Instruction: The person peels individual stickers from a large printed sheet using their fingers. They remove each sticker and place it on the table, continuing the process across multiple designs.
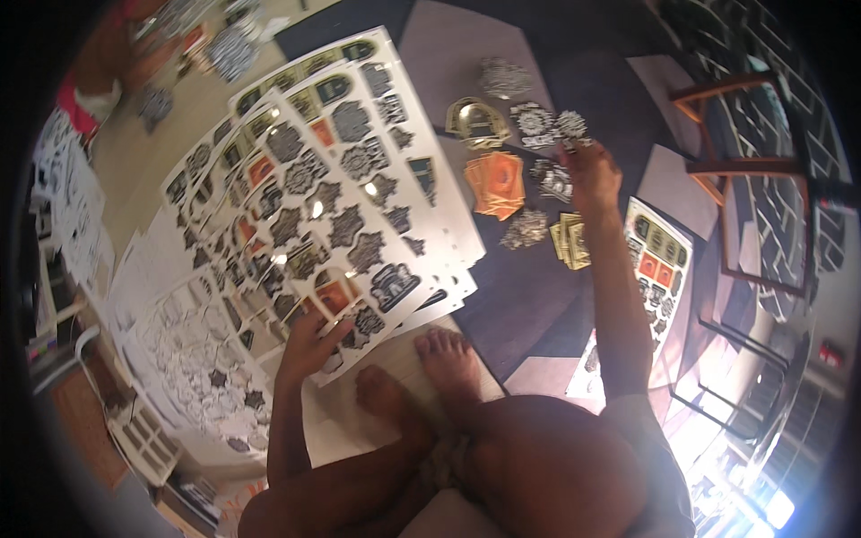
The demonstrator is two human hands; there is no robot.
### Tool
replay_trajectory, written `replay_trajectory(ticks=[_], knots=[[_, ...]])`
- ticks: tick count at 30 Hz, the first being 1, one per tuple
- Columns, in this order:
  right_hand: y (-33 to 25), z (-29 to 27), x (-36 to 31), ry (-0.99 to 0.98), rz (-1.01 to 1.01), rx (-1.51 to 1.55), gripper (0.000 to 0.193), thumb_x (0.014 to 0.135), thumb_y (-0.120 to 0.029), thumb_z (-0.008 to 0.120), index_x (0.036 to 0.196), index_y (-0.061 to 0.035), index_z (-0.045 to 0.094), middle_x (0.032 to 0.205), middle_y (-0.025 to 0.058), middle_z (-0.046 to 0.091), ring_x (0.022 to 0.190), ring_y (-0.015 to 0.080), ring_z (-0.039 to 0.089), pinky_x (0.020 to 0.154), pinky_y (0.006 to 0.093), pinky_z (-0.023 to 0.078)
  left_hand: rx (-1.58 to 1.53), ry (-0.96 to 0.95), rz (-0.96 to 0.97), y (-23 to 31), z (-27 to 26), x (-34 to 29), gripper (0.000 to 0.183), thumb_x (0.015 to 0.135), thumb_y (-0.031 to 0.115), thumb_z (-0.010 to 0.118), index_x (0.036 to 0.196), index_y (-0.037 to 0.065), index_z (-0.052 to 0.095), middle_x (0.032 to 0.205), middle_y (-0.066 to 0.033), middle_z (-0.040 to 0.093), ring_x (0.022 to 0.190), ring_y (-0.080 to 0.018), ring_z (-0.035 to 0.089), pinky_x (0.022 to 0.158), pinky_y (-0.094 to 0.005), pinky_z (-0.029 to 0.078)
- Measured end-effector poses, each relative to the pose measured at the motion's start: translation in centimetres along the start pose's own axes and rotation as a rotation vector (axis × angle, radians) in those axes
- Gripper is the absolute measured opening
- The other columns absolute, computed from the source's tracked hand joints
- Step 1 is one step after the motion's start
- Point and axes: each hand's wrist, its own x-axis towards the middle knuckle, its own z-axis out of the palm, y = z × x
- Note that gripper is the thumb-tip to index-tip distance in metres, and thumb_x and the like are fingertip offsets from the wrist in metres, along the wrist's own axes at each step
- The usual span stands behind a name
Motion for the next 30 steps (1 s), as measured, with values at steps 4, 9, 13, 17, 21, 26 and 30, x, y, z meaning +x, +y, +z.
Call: replay_trajectory(ticks=[4,9,13,17,21,26,30], knots=[[0.8,4.2,-2.4,0.131,-0.141,-0.451,0.031,0.096,-0.017,0.064,0.114,0.0073,0.061,0.098,0.0108,0.067,0.089,0.0223,0.066,0.079,0.0311,0.054,-0.006,0.087,0.111,-0.7,0.2,-0.4,0.028,0.098,0.025,0.066,0.113,0.001,0.069,0.09,-0.0098,0.072,0.081,-0.014,0.064,0.074,-0.0304,0.051],[3.2,6.2,-14.3,-0.505,-0.036,-1.03,0.039,0.098,-0.029,0.065,0.111,0.0085,0.065,0.093,0.0116,0.069,0.075,0.0176,0.067,0.065,0.0314,0.055,-0.204,0.063,-0.085,-1.2,0.3,-0.8,0.034,0.104,0.03,0.058,0.096,-0.002,0.068,0.072,-0.0019,0.062,0.065,-0.0077,0.049,0.06,-0.0278,0.043],[5.9,8.7,-19.8,-0.595,0.814,-0.702,0.037,0.098,-0.02,0.065,0.122,0.0079,0.062,0.103,0.0122,0.07,0.09,0.0164,0.069,0.078,0.0303,0.056,-0.282,0.009,0.002,-1.4,0.1,-1.1,0.039,0.105,0.031,0.055,0.088,-0.002,0.066,0.07,0.0009,0.058,0.064,-0.0064,0.048,0.06,-0.0274,0.042],[9.2,10.8,-21.7,-0.586,0.883,-0.243,0.035,0.096,-0.01,0.066,0.126,0.0072,0.06,0.113,0.0123,0.07,0.1,0.0174,0.068,0.09,0.0308,0.054,-0.336,-0.042,-0.006,-1.5,-0.3,-0.9,0.036,0.105,0.029,0.057,0.086,-0.001,0.065,0.07,0.0003,0.057,0.066,-0.0065,0.049,0.06,-0.0275,0.042],[10.9,10.9,-22.2,-0.609,0.787,-0.259,0.032,0.094,-0.005,0.067,0.124,0.0059,0.062,0.111,0.01,0.071,0.098,0.0145,0.067,0.089,0.0302,0.053,-0.152,0.31,-0.097,-0.5,0.3,-1.1,0.018,0.096,0.017,0.07,0.097,0.001,0.062,0.081,-0.0055,0.063,0.077,-0.013,0.061,0.073,-0.0301,0.049],[12.1,10.5,-24.1,-0.632,0.675,-0.254,0.031,0.095,-0.008,0.067,0.123,0.0047,0.063,0.108,0.0081,0.072,0.095,0.0117,0.067,0.086,0.0282,0.053,0.319,0.854,0.248,1.1,3.4,-1.6,0.036,0.086,0.016,0.078,0.113,0.001,0.059,0.102,-0.0161,0.065,0.096,-0.0327,0.064,0.085,-0.0414,0.051],[12.6,10.5,-25.2,-0.628,0.721,-0.212,0.031,0.095,-0.006,0.066,0.125,0.0031,0.061,0.112,0.0091,0.07,0.1,0.0139,0.067,0.088,0.03,0.055,0.38,0.698,0.261,1.3,4.8,-0.1,0.027,0.091,0.016,0.07,0.11,0.0,0.057,0.094,-0.0181,0.064,0.089,-0.038,0.062,0.085,-0.0481,0.047]])
